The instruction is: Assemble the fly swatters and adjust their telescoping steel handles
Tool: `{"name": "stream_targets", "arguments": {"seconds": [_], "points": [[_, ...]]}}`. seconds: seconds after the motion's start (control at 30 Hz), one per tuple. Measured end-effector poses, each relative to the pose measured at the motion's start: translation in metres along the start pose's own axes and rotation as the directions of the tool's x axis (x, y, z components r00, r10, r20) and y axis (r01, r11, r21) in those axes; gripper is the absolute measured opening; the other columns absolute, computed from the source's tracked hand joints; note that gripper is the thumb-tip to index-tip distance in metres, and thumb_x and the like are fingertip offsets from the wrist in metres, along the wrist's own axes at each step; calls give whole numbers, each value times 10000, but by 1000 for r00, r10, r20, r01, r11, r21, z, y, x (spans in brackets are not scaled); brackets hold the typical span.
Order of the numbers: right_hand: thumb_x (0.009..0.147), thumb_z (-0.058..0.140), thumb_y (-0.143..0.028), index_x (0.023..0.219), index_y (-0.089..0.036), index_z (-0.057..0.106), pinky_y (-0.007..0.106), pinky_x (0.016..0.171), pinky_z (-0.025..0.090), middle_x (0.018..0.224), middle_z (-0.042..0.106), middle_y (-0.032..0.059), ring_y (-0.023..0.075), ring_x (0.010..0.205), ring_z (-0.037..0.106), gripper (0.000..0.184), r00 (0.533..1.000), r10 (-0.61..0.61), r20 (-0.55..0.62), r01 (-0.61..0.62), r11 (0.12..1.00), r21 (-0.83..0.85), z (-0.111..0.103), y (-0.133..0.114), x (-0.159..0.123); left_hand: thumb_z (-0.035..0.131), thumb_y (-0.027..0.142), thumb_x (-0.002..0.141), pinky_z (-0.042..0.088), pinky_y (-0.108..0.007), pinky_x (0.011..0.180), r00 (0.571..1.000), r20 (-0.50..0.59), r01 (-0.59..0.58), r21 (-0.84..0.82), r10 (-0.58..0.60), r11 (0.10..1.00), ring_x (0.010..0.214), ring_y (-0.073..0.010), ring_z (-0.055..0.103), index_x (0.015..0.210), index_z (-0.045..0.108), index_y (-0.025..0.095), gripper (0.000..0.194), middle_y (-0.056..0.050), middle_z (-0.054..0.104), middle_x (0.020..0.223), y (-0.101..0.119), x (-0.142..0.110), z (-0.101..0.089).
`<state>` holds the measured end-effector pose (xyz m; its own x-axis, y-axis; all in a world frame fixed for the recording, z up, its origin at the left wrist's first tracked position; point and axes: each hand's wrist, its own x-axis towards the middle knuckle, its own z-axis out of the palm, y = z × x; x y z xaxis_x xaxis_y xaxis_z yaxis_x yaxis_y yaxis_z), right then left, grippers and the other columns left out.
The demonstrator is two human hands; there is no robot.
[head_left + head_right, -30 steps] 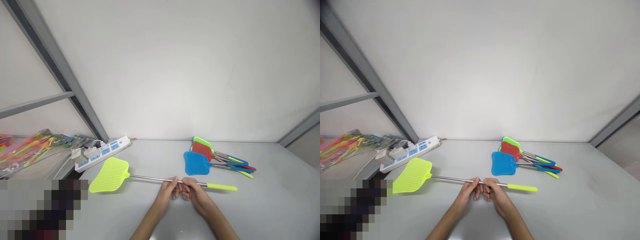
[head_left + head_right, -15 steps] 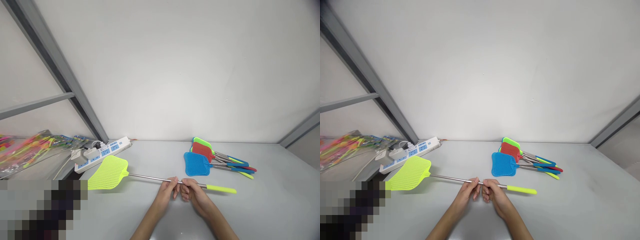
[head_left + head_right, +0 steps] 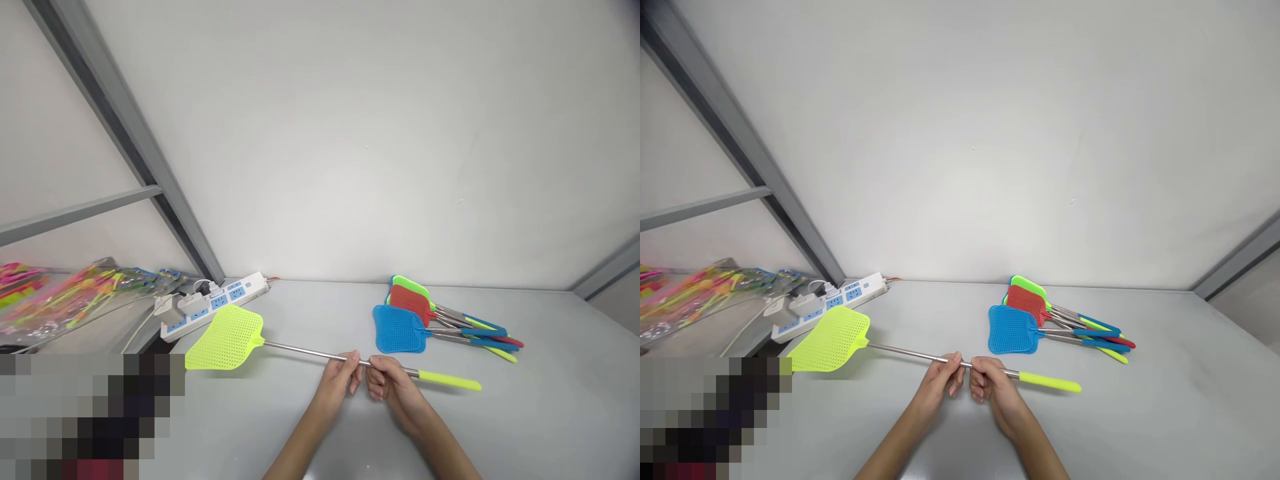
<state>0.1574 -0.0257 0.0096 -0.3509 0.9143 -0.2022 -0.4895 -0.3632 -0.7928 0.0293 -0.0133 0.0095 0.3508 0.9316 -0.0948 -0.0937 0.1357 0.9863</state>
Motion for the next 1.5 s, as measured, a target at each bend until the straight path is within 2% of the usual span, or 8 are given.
{"name": "stream_targets", "arguments": {"seconds": [0.3,0.8,1.13,1.5], "points": [[758,463,-285,473,-176,303,244,446,182,453,252,-57,67,411,244,344,998,-18,-56,17,1000,-17,1,-4,-1,352,459,790,236,-229,471,999,10,-35,13,34,999,422,-78,295,482,402,164,430,52,298,398,1,3,0],[737,500,-286,472,-182,297,244,437,180,453,238,-63,65,407,233,349,997,-34,-67,34,999,-2,-2,-11,-2,376,488,762,220,-231,459,999,-13,-37,-6,37,999,414,-74,263,471,356,173,429,61,262,404,7,6,-2],[719,508,-273,445,-185,274,245,423,159,442,193,-73,59,395,199,371,992,-64,-112,65,998,5,-10,-19,-1,389,448,773,233,-225,480,995,-69,-79,-9,78,997,449,-73,266,483,315,175,405,59,257,463,18,4,-12],[699,527,-269,450,-186,274,246,429,162,451,192,-72,61,407,204,365,991,-70,-117,69,998,-11,-14,-22,-5,413,446,751,229,-225,470,987,-134,-86,1,85,996,441,-71,237,472,262,185,411,64,205,460,19,3,-22]]}}
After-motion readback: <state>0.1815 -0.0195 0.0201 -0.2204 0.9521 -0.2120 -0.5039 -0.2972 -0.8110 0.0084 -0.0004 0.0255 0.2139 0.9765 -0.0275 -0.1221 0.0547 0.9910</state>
